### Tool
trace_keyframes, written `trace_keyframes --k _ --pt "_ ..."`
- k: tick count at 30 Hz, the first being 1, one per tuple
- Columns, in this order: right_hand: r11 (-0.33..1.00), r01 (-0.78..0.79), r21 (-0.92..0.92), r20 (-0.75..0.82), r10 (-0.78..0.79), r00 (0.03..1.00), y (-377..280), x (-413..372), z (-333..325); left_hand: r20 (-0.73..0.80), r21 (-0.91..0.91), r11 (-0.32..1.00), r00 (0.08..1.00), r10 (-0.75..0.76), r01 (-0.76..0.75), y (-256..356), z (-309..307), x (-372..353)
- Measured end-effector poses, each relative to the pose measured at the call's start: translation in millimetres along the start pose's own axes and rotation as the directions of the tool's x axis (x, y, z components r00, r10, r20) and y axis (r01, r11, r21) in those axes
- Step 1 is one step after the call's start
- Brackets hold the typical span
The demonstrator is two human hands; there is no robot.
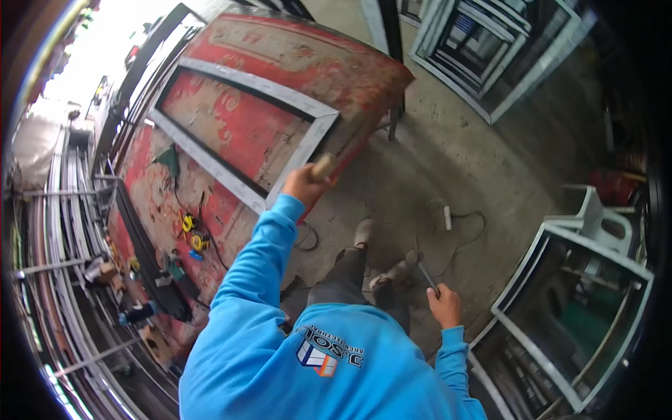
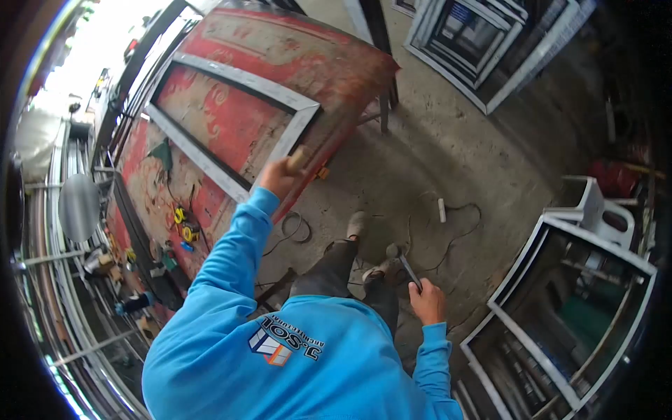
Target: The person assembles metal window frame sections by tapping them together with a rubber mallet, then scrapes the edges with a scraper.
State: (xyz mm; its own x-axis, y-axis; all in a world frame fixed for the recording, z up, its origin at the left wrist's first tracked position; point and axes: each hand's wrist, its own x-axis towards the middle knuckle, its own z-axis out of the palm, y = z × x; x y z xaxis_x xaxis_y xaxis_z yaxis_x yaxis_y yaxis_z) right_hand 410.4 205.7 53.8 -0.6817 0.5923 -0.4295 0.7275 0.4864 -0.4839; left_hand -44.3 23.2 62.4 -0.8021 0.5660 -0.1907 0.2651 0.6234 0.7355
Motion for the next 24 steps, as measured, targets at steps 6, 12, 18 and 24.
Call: trace_keyframes --k 6,12,18,24 --pt "0.942 0.235 0.239 -0.137 -0.207 0.969 -119.4 98.9 -25.1 0.201 -0.011 0.997 0.977 0.071 -0.070 -21.1 14.8 -64.8" --pt "0.904 0.420 0.085 -0.245 -0.389 0.888 -287.9 317.1 -34.6 0.217 -0.167 0.985 0.974 0.068 -0.032 -39.4 -2.3 -80.5" --pt "0.760 0.554 -0.340 0.075 -0.566 0.821 -340.1 488.1 0.7 0.148 -0.163 0.981 0.980 0.133 -0.108 -51.1 -36.2 -62.5" --pt "0.714 0.691 -0.110 0.042 -0.691 0.721 -346.9 429.5 4.6 0.138 -0.067 0.998 0.990 0.003 0.006 -30.2 -68.0 -34.7"
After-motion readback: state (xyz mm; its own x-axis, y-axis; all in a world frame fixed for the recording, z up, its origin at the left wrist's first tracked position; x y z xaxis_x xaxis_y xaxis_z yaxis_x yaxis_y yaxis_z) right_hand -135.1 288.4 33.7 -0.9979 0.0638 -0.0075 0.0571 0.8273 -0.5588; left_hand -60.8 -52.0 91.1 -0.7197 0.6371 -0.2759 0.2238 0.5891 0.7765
